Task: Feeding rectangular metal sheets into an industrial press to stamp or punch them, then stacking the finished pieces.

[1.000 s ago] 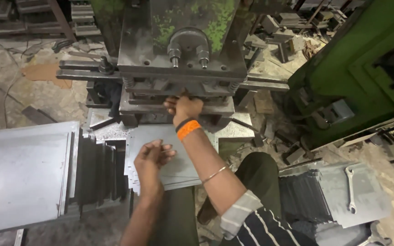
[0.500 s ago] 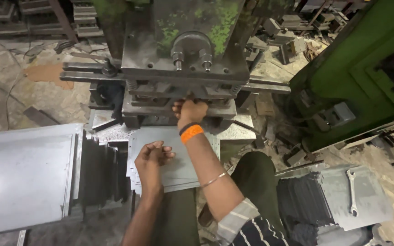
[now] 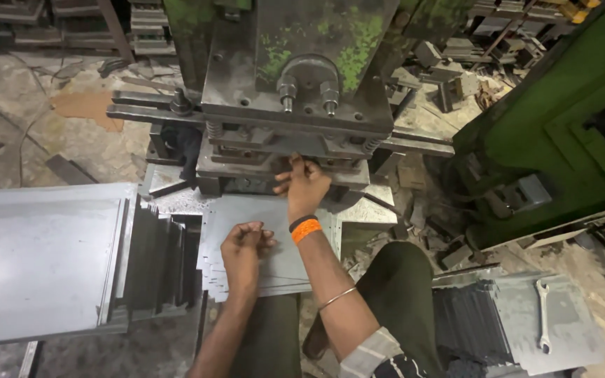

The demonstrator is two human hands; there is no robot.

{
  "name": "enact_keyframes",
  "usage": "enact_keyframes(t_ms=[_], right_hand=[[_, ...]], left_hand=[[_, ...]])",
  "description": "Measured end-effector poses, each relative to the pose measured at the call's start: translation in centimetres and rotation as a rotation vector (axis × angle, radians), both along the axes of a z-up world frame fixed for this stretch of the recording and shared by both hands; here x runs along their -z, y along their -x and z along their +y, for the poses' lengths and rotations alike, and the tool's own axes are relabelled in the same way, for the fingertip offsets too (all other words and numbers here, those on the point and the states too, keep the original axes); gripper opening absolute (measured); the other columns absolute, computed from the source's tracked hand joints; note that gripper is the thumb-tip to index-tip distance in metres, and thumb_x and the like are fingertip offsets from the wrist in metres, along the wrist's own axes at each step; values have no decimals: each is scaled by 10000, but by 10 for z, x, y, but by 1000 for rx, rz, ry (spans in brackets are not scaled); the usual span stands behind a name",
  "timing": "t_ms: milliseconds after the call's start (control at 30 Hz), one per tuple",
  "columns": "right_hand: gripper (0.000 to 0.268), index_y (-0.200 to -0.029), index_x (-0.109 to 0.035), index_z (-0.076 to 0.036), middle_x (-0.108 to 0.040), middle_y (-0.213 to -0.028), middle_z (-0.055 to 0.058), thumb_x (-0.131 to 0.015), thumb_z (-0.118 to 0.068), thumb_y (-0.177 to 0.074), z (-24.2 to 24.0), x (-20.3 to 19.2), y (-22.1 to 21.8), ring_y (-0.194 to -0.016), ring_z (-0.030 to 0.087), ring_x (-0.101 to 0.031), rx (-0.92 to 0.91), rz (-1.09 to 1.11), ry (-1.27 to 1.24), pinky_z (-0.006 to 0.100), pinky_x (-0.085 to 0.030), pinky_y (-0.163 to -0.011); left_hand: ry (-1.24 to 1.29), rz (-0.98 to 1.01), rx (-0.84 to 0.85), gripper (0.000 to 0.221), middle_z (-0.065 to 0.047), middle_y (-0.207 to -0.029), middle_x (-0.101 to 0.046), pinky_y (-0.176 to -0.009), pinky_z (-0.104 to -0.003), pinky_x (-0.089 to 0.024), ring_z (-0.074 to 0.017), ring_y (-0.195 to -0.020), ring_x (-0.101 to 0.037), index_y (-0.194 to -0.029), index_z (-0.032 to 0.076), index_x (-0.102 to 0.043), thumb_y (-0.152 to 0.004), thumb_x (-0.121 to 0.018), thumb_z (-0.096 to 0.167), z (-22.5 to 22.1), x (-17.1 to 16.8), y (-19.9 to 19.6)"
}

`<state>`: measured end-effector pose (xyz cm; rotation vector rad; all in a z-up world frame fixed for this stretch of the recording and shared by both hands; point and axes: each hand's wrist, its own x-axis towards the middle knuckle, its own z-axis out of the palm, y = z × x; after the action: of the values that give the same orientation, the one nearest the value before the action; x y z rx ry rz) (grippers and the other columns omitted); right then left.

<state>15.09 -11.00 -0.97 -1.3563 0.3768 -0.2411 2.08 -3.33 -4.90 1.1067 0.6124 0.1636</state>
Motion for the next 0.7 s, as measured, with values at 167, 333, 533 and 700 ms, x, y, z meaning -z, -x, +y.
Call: enact_keyframes(t_ms=[167, 333, 533, 700], right_hand=[[237, -897, -689, 8, -710, -640, 235, -676, -225, -939, -1, -3, -1, -389, 284, -654, -6, -3, 6, 348, -542, -364], [224, -864, -675, -10, -702, -620, 219, -668, -224, -929, 0, 4, -1, -390, 277, -653, 21, -29, 4, 341, -532, -355], [242, -860, -672, 3, -711, -618, 216, -689, -226, -936, 2, 4, -1, -403, 285, -673, 34, -44, 50, 358, -550, -365], [173, -831, -675, -22, -716, -621, 207, -660, -172, -915, 2, 8, -8, -392, 272, -675, 37, 2, 68, 351, -538, -327]], left_hand=[[-12, 32, -67, 131, -153, -833, -742, -683, -307, -554, -224, -689, -713, -1009, 32, -711, -979, -614, 114, -9, -16, 2], [-162, 72, -69, 139, -139, -798, -765, -694, -295, -544, -187, -654, -723, -969, 54, -741, -952, -619, 118, -15, -14, 5], [-110, 56, -100, 153, -136, -774, -753, -698, -278, -549, -179, -646, -703, -980, 26, -731, -934, -606, 100, -13, -15, 5], [-54, -6, -100, 161, -153, -777, -731, -677, -293, -549, -188, -643, -679, -989, -24, -715, -962, -570, 39, -14, -13, 6]])
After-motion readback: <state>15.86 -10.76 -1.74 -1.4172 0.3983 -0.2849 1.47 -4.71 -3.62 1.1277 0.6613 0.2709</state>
